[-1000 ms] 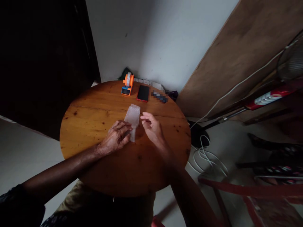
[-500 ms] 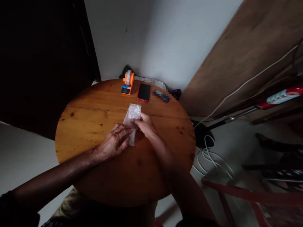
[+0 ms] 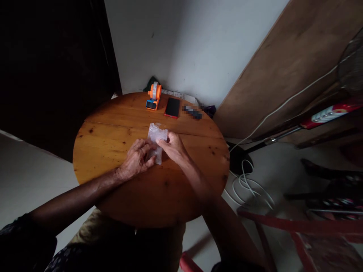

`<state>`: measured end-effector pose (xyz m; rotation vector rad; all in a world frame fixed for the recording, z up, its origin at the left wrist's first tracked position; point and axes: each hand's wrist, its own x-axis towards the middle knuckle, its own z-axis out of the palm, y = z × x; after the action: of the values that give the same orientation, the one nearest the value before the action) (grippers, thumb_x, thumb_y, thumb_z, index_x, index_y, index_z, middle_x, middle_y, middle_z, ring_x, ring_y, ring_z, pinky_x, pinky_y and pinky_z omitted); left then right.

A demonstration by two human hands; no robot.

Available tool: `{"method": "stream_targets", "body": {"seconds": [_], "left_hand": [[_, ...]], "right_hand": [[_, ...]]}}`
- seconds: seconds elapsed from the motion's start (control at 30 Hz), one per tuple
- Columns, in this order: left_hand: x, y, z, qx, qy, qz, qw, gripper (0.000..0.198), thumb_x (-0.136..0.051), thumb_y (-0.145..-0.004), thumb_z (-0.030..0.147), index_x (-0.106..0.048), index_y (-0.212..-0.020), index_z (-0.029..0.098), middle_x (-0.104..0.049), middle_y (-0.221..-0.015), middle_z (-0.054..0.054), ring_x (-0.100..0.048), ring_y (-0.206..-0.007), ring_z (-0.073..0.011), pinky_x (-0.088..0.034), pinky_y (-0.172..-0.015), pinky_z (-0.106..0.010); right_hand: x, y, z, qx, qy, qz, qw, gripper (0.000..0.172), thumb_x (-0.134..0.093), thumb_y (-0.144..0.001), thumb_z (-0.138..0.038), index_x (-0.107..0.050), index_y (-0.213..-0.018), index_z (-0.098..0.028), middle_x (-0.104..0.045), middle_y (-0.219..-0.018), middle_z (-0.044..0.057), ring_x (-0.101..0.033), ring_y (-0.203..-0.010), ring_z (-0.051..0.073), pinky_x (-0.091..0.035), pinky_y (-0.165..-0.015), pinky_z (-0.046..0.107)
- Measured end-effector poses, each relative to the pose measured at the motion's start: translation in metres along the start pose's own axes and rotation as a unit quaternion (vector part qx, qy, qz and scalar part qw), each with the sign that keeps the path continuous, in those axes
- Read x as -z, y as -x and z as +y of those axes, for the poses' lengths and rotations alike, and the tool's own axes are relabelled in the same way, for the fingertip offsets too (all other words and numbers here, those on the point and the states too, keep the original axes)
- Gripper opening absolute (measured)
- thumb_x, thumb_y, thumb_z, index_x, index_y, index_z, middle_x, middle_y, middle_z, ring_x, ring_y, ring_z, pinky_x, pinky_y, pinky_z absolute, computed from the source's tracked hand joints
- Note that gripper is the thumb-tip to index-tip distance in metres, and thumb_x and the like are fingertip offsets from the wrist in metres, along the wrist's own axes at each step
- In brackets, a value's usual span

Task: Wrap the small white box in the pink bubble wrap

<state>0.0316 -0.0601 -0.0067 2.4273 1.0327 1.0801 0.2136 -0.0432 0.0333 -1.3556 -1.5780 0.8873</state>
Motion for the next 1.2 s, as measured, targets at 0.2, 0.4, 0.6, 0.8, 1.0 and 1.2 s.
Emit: {"method": "stream_targets", "body": {"seconds": [0.2, 0.4, 0.6, 0.8, 1.0, 1.2], "left_hand": [[0.000, 0.001, 0.000, 0.115, -0.012, 0.037, 0.993, 0.032, -0.075, -0.077, 0.041, -0.060, -0.096, 0.020, -0.061, -0.096, -0.008, -0.058, -0.094, -0.0270, -0.052, -0.087, -0.045], [-0.004, 0.000, -0.003, 0.119, 0.061, 0.069, 0.989, 0.058, -0.077, -0.073, 0.036, -0.053, -0.122, 0.018, -0.058, -0.123, -0.013, -0.057, -0.116, -0.0298, -0.051, -0.100, -0.047], [-0.003, 0.001, -0.010, 0.038, 0.122, 0.005, 0.992, 0.028, -0.073, -0.074, 0.022, -0.062, -0.100, 0.021, -0.059, -0.126, -0.013, -0.059, -0.119, -0.0291, -0.052, -0.097, -0.043], [0.009, 0.001, -0.010, -0.013, 0.109, -0.049, 0.993, 0.034, -0.066, -0.071, 0.013, -0.062, -0.105, 0.020, -0.066, -0.119, -0.013, -0.061, -0.116, -0.0302, -0.049, -0.101, -0.048], [0.013, 0.004, -0.010, -0.041, 0.093, -0.090, 0.991, 0.058, -0.066, -0.065, 0.009, -0.056, -0.121, 0.020, -0.061, -0.134, -0.014, -0.056, -0.129, -0.0312, -0.045, -0.110, -0.050], [0.005, 0.001, -0.015, -0.027, 0.179, -0.034, 0.983, 0.034, -0.071, -0.072, 0.017, -0.063, -0.104, 0.020, -0.069, -0.108, -0.009, -0.066, -0.104, -0.0234, -0.053, -0.092, -0.038]], "right_hand": [[-0.001, 0.025, -0.005, 0.033, 0.075, 0.011, 0.997, 0.012, -0.063, -0.073, -0.027, -0.065, -0.084, -0.022, -0.066, -0.072, -0.002, -0.058, -0.062, 0.013, -0.047, -0.059, 0.025], [-0.009, 0.052, -0.004, 0.068, 0.127, 0.036, 0.989, 0.014, -0.058, -0.082, -0.027, -0.069, -0.091, -0.025, -0.077, -0.093, 0.002, -0.070, -0.080, 0.020, -0.056, -0.075, 0.033], [-0.011, 0.075, 0.008, 0.150, 0.147, 0.017, 0.978, 0.022, -0.061, -0.088, -0.026, -0.068, -0.108, -0.026, -0.072, -0.128, 0.008, -0.063, -0.127, 0.027, -0.050, -0.109, 0.047], [-0.010, 0.078, 0.025, 0.200, 0.212, -0.005, 0.957, 0.035, -0.062, -0.088, -0.021, -0.065, -0.122, -0.026, -0.068, -0.136, 0.011, -0.058, -0.135, 0.029, -0.046, -0.114, 0.053], [-0.010, 0.076, 0.028, 0.192, 0.234, 0.002, 0.953, 0.040, -0.053, -0.089, -0.016, -0.066, -0.125, -0.029, -0.068, -0.137, 0.007, -0.060, -0.133, 0.026, -0.048, -0.113, 0.050], [-0.008, 0.075, 0.016, 0.166, 0.180, 0.010, 0.969, 0.033, -0.052, -0.090, -0.019, -0.069, -0.116, -0.029, -0.070, -0.132, 0.005, -0.064, -0.126, 0.024, -0.049, -0.112, 0.046]]}}
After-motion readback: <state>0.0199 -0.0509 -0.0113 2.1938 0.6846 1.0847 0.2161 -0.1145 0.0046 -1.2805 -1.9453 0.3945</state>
